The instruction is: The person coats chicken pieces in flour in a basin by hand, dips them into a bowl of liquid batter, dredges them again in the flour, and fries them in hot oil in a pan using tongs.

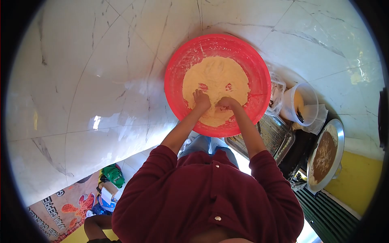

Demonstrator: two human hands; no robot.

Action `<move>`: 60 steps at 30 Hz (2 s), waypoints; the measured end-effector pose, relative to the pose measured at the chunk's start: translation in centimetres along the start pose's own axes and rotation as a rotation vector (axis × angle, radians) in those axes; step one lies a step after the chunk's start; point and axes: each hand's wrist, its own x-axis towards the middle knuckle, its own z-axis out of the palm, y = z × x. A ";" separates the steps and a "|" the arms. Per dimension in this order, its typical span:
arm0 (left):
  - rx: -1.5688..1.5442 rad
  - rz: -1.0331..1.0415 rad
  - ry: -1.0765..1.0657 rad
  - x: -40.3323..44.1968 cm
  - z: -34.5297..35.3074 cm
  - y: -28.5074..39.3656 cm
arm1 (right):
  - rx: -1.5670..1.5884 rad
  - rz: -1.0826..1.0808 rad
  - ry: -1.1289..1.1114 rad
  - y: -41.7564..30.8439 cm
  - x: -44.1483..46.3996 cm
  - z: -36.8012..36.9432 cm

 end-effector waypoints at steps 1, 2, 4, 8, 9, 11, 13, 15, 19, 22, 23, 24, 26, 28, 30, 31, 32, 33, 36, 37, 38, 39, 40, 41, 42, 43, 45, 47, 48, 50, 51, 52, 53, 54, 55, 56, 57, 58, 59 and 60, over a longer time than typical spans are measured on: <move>0.001 0.000 0.001 -0.4 -1.4 -0.5 | 0.180 -0.023 -0.029 0.3 0.2 -0.3; -0.130 -0.007 -0.122 -0.7 -3.0 -1.1 | 0.181 -0.024 -0.029 0.7 0.3 -1.0; -0.259 -0.011 -0.246 0.3 -3.6 -3.0 | 0.189 -0.159 -0.132 1.6 0.3 -2.8; -0.328 0.020 -0.149 1.1 -3.3 -5.6 | -0.931 -0.325 -0.066 1.4 0.1 -5.3; -0.269 -0.040 0.003 0.8 -3.6 -5.6 | -0.659 -0.063 0.310 -0.3 -2.9 -4.8; -0.194 -0.076 0.032 0.2 -3.5 -4.4 | -0.363 0.196 0.666 -2.4 -4.4 -3.4; -0.118 -0.110 0.060 -0.1 -3.2 -2.8 | -0.231 0.219 0.593 -3.4 -3.9 -2.0; -0.107 -0.155 0.013 -0.3 -2.8 -1.3 | -0.229 0.219 0.619 -4.8 -3.9 -0.1; -0.055 -0.169 0.032 -0.2 -2.8 -0.1 | -0.202 0.224 0.708 -5.2 -2.9 2.1; -0.002 -0.164 0.051 0.9 -2.6 -1.3 | -0.160 0.215 0.686 -4.4 -2.6 1.3; 0.051 -0.168 0.104 1.4 -2.4 -2.1 | -0.160 0.215 0.686 -4.0 -2.8 0.5; 0.052 -0.168 0.103 1.7 -2.6 -2.9 | -0.166 0.228 0.674 -3.7 -3.3 -0.7; 0.057 -0.202 0.188 2.3 -3.2 -4.4 | -0.213 0.249 0.693 -2.0 -3.2 -3.5; 0.091 -0.222 0.238 3.5 -3.0 -4.9 | -0.255 0.259 0.722 -0.6 -3.0 -5.2; 0.126 -0.241 0.286 4.2 -2.1 -4.6 | -0.384 0.230 1.011 -0.1 -3.5 -6.2; 0.171 -0.223 0.309 4.4 -1.7 -3.9 | -0.385 0.228 1.012 1.0 -1.9 -6.6; 0.216 -0.204 0.332 4.6 -1.6 -3.2 | -0.428 0.191 0.978 2.9 1.3 -6.6; 0.215 -0.203 0.335 4.6 -1.3 -2.5 | -0.471 0.156 0.945 3.9 2.9 -6.8; 0.104 -0.169 0.375 4.4 -1.3 -0.5 | -0.649 0.057 1.030 -1.3 0.5 -4.2; 0.012 -0.125 0.407 3.9 -1.6 0.1 | -0.631 0.015 1.053 -1.0 1.9 -3.5; -0.079 -0.081 0.439 3.5 -1.9 0.7 | -0.611 -0.025 1.076 -0.7 3.3 -2.8; -0.079 -0.080 0.439 3.4 -1.5 1.5 | -0.612 -0.024 1.075 -1.2 3.5 -2.0; -0.156 -0.054 0.427 3.4 -0.9 2.2 | -0.641 -0.062 1.059 -1.9 3.7 -1.1; -0.232 -0.028 0.415 3.4 -0.4 2.6 | -0.670 -0.100 1.042 -2.3 3.6 -0.5; -0.231 -0.025 0.412 2.9 -0.4 2.6 | -0.668 -0.096 1.040 -2.2 2.8 -0.5; -0.314 -0.053 0.294 2.1 -0.8 2.2 | -0.595 -0.080 0.969 -2.1 1.6 -0.6; -0.397 -0.083 0.180 1.0 -2.3 0.9 | -0.523 -0.067 0.900 -1.9 0.2 -1.5; -0.572 0.022 -0.287 0.8 -3.6 -1.4 | -0.253 -0.088 0.317 -0.2 -0.5 -3.5; -0.571 0.023 -0.288 1.8 -2.4 -3.0 | -0.252 -0.087 0.317 0.7 -1.0 -4.1; -0.522 0.199 -0.267 4.1 1.8 -5.7 | -0.132 -0.168 0.176 2.6 -2.2 -4.5; -0.521 0.198 -0.268 3.3 1.1 -5.9 | -0.131 -0.168 0.175 4.0 -1.0 -4.7; -0.370 0.113 -0.119 1.7 -0.7 -6.0 | -0.449 -0.076 0.261 5.9 1.5 -4.6; -0.218 0.030 0.030 0.4 -2.0 -6.0 | -0.768 0.020 0.345 7.0 2.9 -4.5; -0.218 0.031 0.031 -0.4 -2.7 -5.3 | -0.767 0.021 0.346 6.3 2.0 -4.2; -0.140 -0.006 0.057 -1.1 -3.1 -4.0 | -0.628 0.048 0.493 4.5 0.0 -3.3; -0.062 -0.044 0.082 -1.6 -3.3 -2.8 | -0.485 0.073 0.635 2.6 -1.6 -2.3; -0.062 -0.045 0.080 -1.8 -3.1 -1.7 | -0.485 0.073 0.633 1.2 -2.4 -1.2; -0.022 -0.051 0.017 -1.9 -2.9 -0.6 | -0.475 0.064 0.647 -0.2 -2.9 -0.3; 0.019 -0.059 -0.046 -1.9 -2.8 0.3 | -0.466 0.053 0.661 -1.4 -3.2 0.5; 0.019 -0.062 -0.045 -1.9 -2.4 1.0 | -0.467 0.050 0.661 -2.2 -3.2 1.2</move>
